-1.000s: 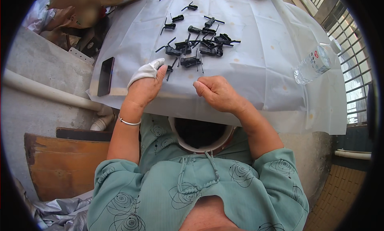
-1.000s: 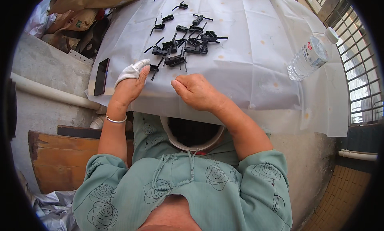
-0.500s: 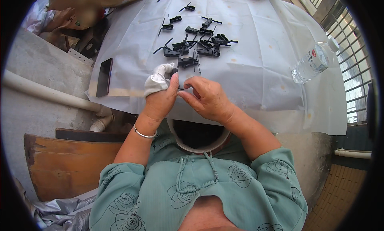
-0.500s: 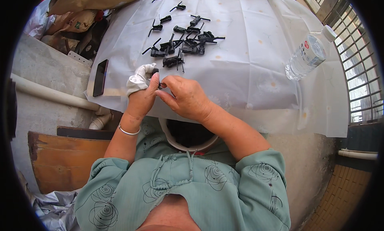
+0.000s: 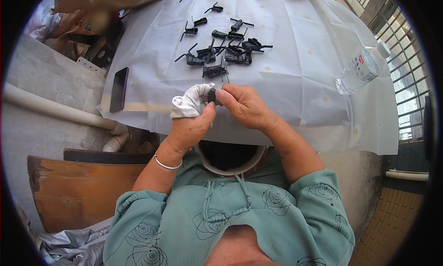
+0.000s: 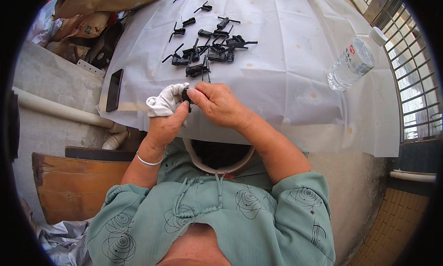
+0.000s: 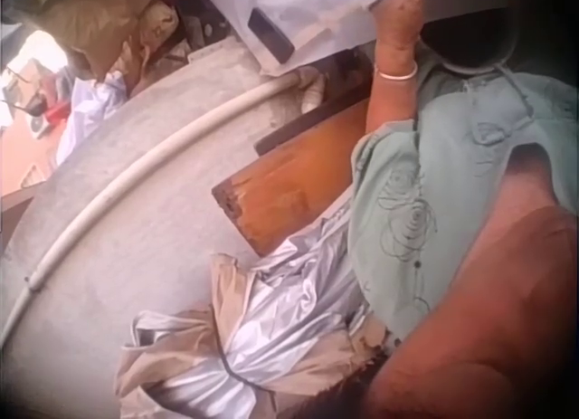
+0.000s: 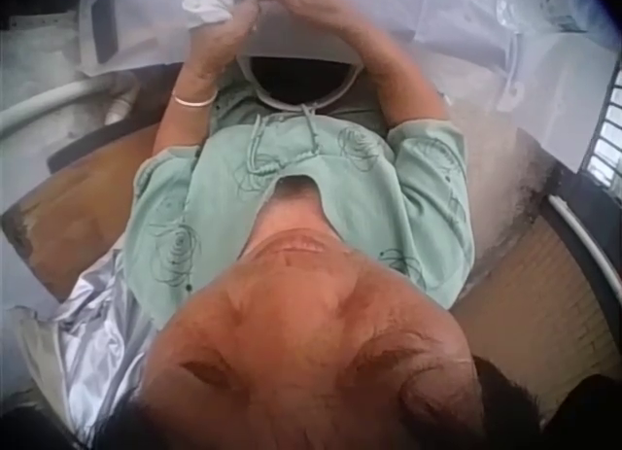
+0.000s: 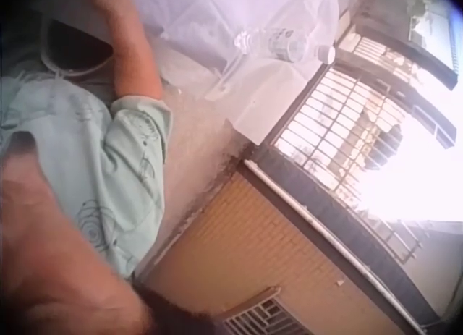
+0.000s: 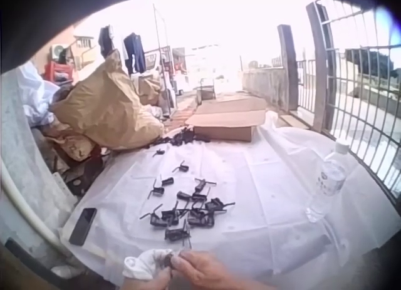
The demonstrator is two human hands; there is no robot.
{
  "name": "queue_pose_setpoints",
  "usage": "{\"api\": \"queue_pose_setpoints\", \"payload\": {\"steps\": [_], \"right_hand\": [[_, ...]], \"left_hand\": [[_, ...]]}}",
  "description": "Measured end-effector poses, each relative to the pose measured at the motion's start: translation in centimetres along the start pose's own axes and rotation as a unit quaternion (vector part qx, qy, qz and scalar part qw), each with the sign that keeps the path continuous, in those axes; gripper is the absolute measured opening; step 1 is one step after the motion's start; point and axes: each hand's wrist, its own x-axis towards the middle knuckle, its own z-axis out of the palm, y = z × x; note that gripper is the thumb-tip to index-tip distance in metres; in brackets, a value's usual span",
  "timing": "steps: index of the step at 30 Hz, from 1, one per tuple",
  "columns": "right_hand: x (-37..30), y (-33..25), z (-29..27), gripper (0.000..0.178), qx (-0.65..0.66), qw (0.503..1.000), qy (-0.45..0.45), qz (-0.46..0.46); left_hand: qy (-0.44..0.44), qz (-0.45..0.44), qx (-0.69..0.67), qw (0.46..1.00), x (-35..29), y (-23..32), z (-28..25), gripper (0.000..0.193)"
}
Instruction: Assembling small black components on a workbench.
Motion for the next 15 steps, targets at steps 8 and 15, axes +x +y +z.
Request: {"api": "queue_pose_setpoints", "payload": {"steps": [8, 15], "right_hand": [[-0.5, -0.1, 1.6, 0.028, -0.032, 0.999, 0.019, 0.012], [-0.5, -0.1, 1.9, 0.026, 0.024, 0.998, 0.053, -0.010]], "left_hand": [[0.080, 0.207, 0.273, 0.936, -0.1, -0.9, 0.6, 0.027], [0.072, 0.187, 0.233, 0.952, 0.0, -0.6, 0.6, 0.029]]}}
